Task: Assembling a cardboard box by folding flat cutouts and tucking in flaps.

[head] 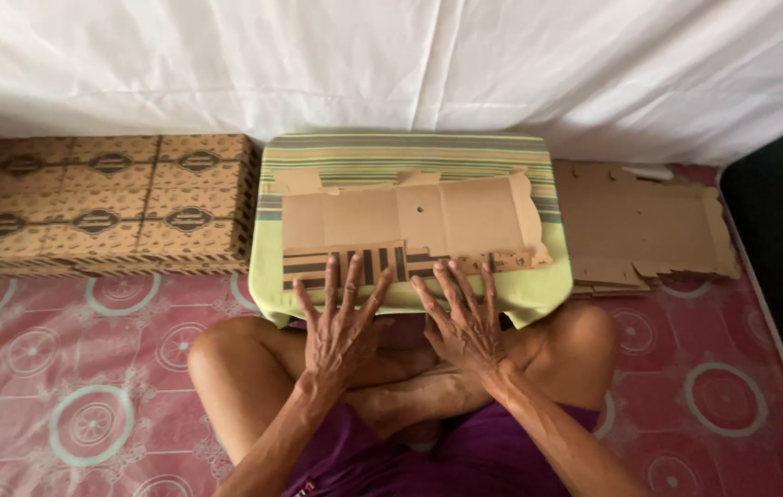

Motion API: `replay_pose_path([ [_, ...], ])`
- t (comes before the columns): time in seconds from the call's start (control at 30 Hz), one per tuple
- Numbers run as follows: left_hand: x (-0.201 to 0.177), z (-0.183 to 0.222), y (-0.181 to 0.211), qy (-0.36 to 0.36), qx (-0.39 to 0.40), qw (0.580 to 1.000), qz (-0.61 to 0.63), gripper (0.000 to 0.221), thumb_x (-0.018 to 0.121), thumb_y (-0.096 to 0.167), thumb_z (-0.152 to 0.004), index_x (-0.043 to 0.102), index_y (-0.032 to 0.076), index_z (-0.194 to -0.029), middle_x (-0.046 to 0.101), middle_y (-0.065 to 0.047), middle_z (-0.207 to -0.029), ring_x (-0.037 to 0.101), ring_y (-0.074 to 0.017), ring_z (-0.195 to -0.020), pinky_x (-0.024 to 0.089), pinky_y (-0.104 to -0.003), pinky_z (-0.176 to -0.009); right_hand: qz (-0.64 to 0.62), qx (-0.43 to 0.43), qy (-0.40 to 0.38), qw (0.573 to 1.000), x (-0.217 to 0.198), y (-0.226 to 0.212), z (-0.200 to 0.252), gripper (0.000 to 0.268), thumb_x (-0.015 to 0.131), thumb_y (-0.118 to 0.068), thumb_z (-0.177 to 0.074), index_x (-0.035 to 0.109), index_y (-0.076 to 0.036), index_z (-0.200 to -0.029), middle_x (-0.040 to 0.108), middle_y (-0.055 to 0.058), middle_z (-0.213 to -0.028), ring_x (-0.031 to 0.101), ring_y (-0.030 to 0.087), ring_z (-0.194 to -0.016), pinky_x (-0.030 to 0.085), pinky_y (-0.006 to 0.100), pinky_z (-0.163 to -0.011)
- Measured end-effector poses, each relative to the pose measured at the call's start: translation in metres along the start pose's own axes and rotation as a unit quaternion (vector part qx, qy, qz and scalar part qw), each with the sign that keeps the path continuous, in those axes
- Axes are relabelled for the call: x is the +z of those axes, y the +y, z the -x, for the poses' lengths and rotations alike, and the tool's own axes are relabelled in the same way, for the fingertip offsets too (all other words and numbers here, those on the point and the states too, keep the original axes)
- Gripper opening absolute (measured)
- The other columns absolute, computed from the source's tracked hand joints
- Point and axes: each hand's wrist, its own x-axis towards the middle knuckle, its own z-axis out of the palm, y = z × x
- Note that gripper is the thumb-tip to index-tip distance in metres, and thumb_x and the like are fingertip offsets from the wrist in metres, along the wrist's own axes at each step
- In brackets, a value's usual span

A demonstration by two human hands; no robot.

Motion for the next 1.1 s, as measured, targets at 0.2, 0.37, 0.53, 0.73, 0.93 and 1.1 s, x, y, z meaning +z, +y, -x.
replay_pose_path([
  [0.2, 0.004, -0.001, 0.001, 0.021, 0.004, 1.0, -0.021, 0.096, 0.079, 0.043, -0.074, 0.034, 0.039, -0.159, 0.027, -0.013, -0.168, 0.026, -0.0459, -0.151, 0.028, -0.084, -0.103, 0.012, 0.014, -0.001, 1.0, 0.018, 0.046, 0.041, 0.091, 0.077, -0.029, -0.07, 0.046, -0.024, -0.155, 0.048, 0.018, -0.15, 0.05, 0.035, -0.133, 0.035, 0.062, -0.116],
  [0.37, 0.004, -0.001, 0.0, 0.028, 0.007, 1.0, -0.01, 0.093, 0.078, 0.04, -0.076, 0.035, 0.037, -0.159, 0.03, -0.014, -0.167, 0.027, -0.0465, -0.151, 0.026, -0.085, -0.103, 0.028, 0.037, -0.031, 0.998, -0.016, 0.075, 0.053, 0.083, 0.074, -0.029, -0.075, 0.05, -0.028, -0.155, 0.049, 0.019, -0.148, 0.047, 0.04, -0.14, 0.037, 0.064, -0.112],
  [0.53, -0.001, -0.001, 0.005, 0.031, 0.005, 0.999, -0.018, 0.096, 0.08, 0.041, -0.074, 0.035, 0.034, -0.159, 0.031, -0.017, -0.166, 0.026, -0.0474, -0.151, 0.025, -0.085, -0.103, 0.051, 0.026, -0.023, 0.998, -0.027, 0.079, 0.047, 0.074, 0.07, -0.035, -0.077, 0.057, -0.029, -0.15, 0.056, 0.019, -0.144, 0.051, 0.036, -0.14, 0.036, 0.062, -0.117],
  [0.73, 0.01, 0.002, 0.007, 0.018, 0.001, 1.0, 0.023, 0.1, 0.079, 0.045, -0.075, 0.032, 0.034, -0.162, 0.026, -0.019, -0.167, 0.02, -0.0503, -0.152, 0.018, -0.085, -0.105, 0.028, 0.038, -0.016, 0.999, -0.022, 0.087, 0.057, 0.069, 0.068, -0.036, -0.081, 0.058, -0.033, -0.149, 0.052, 0.016, -0.149, 0.041, 0.042, -0.147, 0.034, 0.065, -0.115],
  [0.93, 0.021, -0.005, 0.028, 0.02, 0.015, 1.0, 0.01, 0.104, 0.08, 0.051, -0.073, 0.025, 0.043, -0.161, 0.011, -0.018, -0.172, 0.007, -0.0466, -0.156, 0.006, -0.085, -0.108, 0.064, 0.041, -0.011, 0.997, -0.032, 0.083, 0.046, 0.069, 0.07, -0.041, -0.079, 0.059, -0.035, -0.147, 0.054, 0.013, -0.14, 0.053, 0.037, -0.134, 0.044, 0.064, -0.108],
  [1.1, 0.023, -0.012, 0.038, -0.023, 0.0, 1.0, 0.006, 0.11, 0.085, 0.047, -0.066, 0.027, 0.044, -0.16, 0.018, -0.022, -0.168, 0.018, -0.054, -0.151, 0.021, -0.092, -0.096, 0.075, 0.076, -0.063, 0.992, -0.038, 0.071, 0.044, 0.072, 0.068, -0.05, -0.075, 0.06, -0.033, -0.145, 0.056, 0.015, -0.134, 0.053, 0.042, -0.134, 0.037, 0.073, -0.111],
])
